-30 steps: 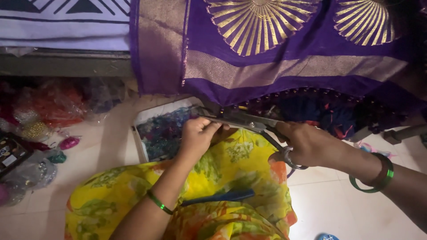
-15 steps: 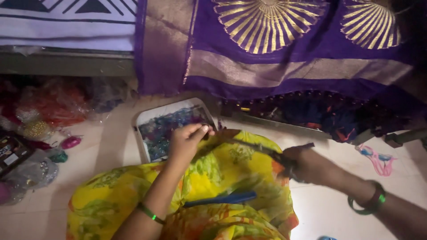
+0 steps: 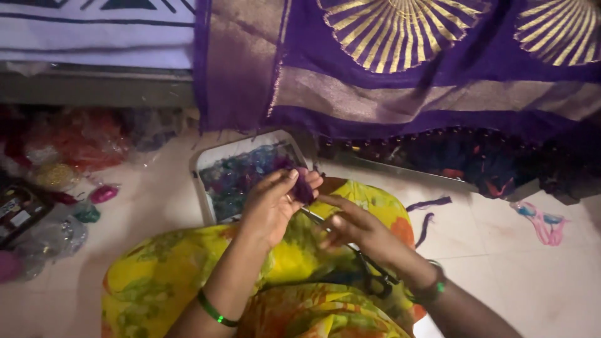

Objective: Attaching decorative tassels and beads to the border of a purple saree.

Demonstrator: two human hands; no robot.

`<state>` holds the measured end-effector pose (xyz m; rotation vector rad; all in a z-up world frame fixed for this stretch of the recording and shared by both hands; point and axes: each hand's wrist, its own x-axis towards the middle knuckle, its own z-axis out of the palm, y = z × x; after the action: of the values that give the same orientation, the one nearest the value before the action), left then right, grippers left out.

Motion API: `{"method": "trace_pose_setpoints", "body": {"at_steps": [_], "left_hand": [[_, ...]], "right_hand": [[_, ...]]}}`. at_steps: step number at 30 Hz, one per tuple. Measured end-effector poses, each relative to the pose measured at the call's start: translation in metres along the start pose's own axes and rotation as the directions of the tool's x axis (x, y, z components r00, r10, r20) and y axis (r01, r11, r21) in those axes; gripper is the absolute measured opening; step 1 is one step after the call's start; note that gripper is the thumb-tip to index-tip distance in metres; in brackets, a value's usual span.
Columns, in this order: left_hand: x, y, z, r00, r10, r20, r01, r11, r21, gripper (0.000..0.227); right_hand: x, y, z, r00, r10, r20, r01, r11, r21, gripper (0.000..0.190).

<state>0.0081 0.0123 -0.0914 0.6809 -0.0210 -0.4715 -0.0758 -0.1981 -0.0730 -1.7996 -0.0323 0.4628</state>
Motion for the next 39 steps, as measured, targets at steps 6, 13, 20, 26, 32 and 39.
{"method": "trace_pose_setpoints", "body": {"at_steps": [6, 13, 20, 26, 32, 39], "left_hand": [[0.003, 0.023, -0.015, 0.995, 0.084, -0.06, -0.078, 0.992, 0.104, 0.025], [0.03, 0.039, 0.021, 0.943, 0.29, 0.164, -0.324, 0.685, 0.653, 0.047], [0.044, 0.035, 0.062, 0.976, -0.071, 0.205, -0.038, 0.875, 0.482, 0.018], [0.046, 0.033, 0.068, 0.982, -0.184, 0.034, 0.14, 0.84, 0.524, 0.015], [0.035, 0.045, 0.078, 0.987, -0.143, 0.076, 0.087, 0.865, 0.495, 0.014], [0.016, 0.063, 0.08, 0.963, -0.219, 0.158, 0.122, 0.876, 0.467, 0.039]], "right_hand": [[0.067, -0.012, 0.029, 0.997, -0.002, -0.072, 0.04, 0.846, 0.532, 0.038], [0.141, 0.035, -0.003, 0.626, -0.422, -0.656, 0.105, 0.879, -0.465, 0.021], [0.075, 0.027, -0.043, 0.435, -0.64, -0.633, 0.15, 0.746, -0.649, 0.029], [0.027, 0.042, -0.069, 0.486, -0.511, -0.709, 0.044, 0.824, -0.564, 0.03], [0.014, 0.041, -0.048, 0.533, -0.328, -0.78, -0.007, 0.92, -0.392, 0.015], [0.015, 0.042, -0.044, 0.557, -0.386, -0.736, 0.049, 0.899, -0.435, 0.018]]}}
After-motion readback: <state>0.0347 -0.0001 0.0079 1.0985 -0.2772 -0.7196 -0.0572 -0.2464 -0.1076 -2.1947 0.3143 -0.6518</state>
